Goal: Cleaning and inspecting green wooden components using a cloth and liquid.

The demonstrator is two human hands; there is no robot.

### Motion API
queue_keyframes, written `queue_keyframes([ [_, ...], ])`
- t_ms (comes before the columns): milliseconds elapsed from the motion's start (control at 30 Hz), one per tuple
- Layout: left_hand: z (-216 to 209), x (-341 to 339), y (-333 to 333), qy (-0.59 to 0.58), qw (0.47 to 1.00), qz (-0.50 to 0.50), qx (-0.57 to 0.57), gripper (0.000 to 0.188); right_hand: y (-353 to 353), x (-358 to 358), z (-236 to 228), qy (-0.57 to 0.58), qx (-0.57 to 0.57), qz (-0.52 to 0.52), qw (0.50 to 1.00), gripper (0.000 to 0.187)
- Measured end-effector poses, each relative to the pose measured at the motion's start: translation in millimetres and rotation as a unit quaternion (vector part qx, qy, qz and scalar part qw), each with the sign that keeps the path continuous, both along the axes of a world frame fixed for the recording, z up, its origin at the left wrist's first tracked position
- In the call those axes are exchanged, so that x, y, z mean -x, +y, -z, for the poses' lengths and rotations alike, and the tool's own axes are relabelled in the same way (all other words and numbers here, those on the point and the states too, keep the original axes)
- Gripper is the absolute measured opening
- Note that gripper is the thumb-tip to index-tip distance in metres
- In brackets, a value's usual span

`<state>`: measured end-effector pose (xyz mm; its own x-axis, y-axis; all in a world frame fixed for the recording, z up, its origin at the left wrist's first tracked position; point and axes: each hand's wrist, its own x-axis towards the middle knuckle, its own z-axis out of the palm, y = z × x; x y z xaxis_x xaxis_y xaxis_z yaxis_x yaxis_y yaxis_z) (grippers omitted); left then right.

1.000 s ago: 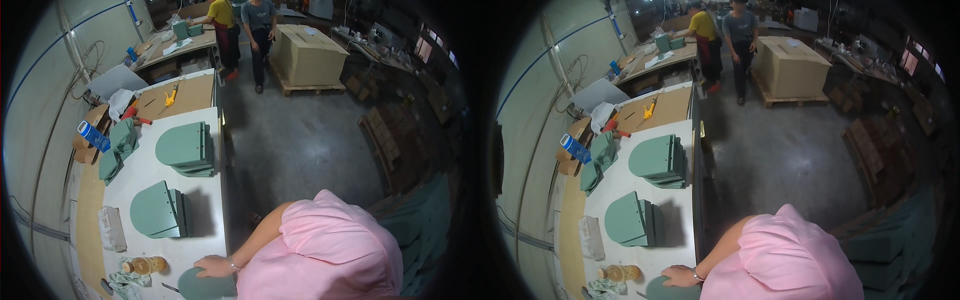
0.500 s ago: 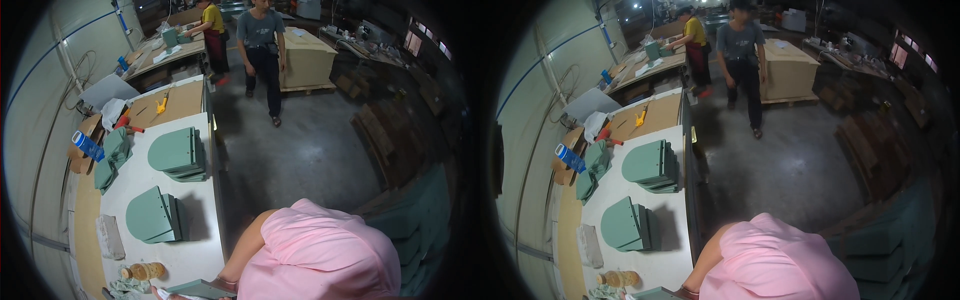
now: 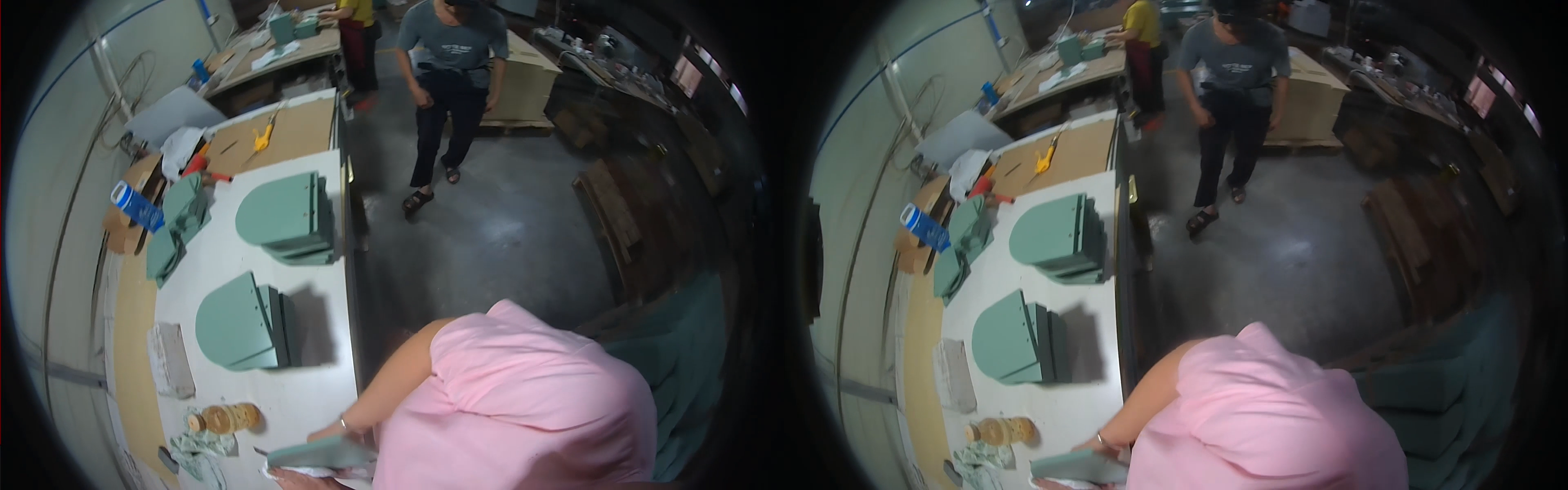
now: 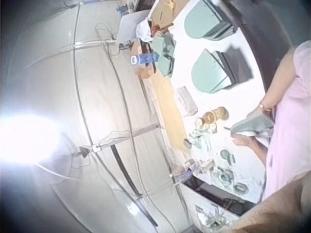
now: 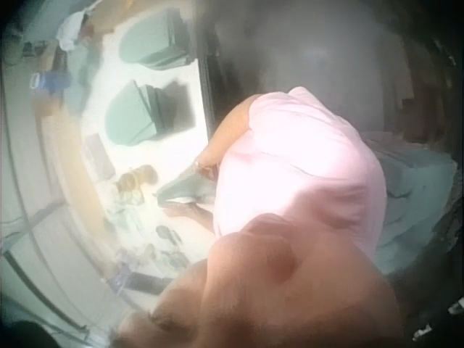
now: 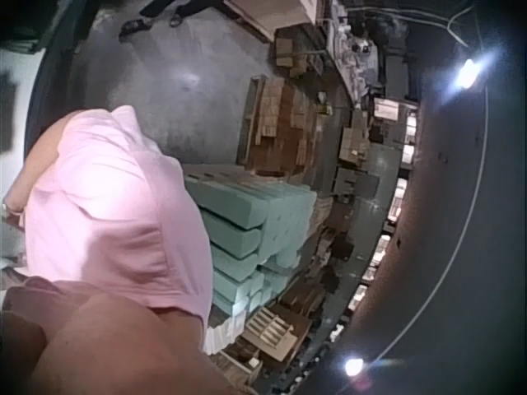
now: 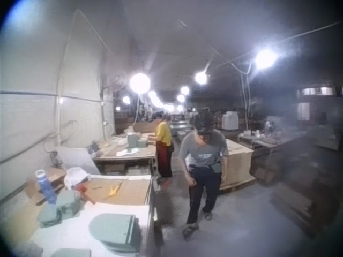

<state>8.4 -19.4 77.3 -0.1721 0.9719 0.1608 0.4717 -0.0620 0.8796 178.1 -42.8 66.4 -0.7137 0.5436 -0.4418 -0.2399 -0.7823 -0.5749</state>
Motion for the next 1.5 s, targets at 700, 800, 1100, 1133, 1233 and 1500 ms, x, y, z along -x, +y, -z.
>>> queue_keyframes([
  [700,-43,28,34,-0.117,0.989,-0.091,-0.011,0.022,20,-63,-13,0.058,0.026,0.147,0.987,0.062],
  [800,-61,-42,20,0.213,0.934,0.154,-0.24,0.025,21,-52,-14,0.035,-0.007,0.117,0.993,0.06],
  [1100,9,46,33,-0.014,0.996,-0.038,0.079,0.026,24,-62,-27,0.035,-0.034,0.145,0.988,0.047],
  [1133,2,46,28,-0.186,0.967,-0.083,0.154,0.028,27,-62,-26,0.076,-0.023,0.167,0.983,0.045],
  [1233,-4,25,9,-0.296,0.941,0.041,0.16,0.032,43,-60,-21,0.061,-0.064,0.171,0.981,0.042],
  [1500,-21,12,2,-0.352,0.927,0.042,0.122,0.03,41,-62,-28,-0.001,-0.153,0.102,0.983,0.042],
])
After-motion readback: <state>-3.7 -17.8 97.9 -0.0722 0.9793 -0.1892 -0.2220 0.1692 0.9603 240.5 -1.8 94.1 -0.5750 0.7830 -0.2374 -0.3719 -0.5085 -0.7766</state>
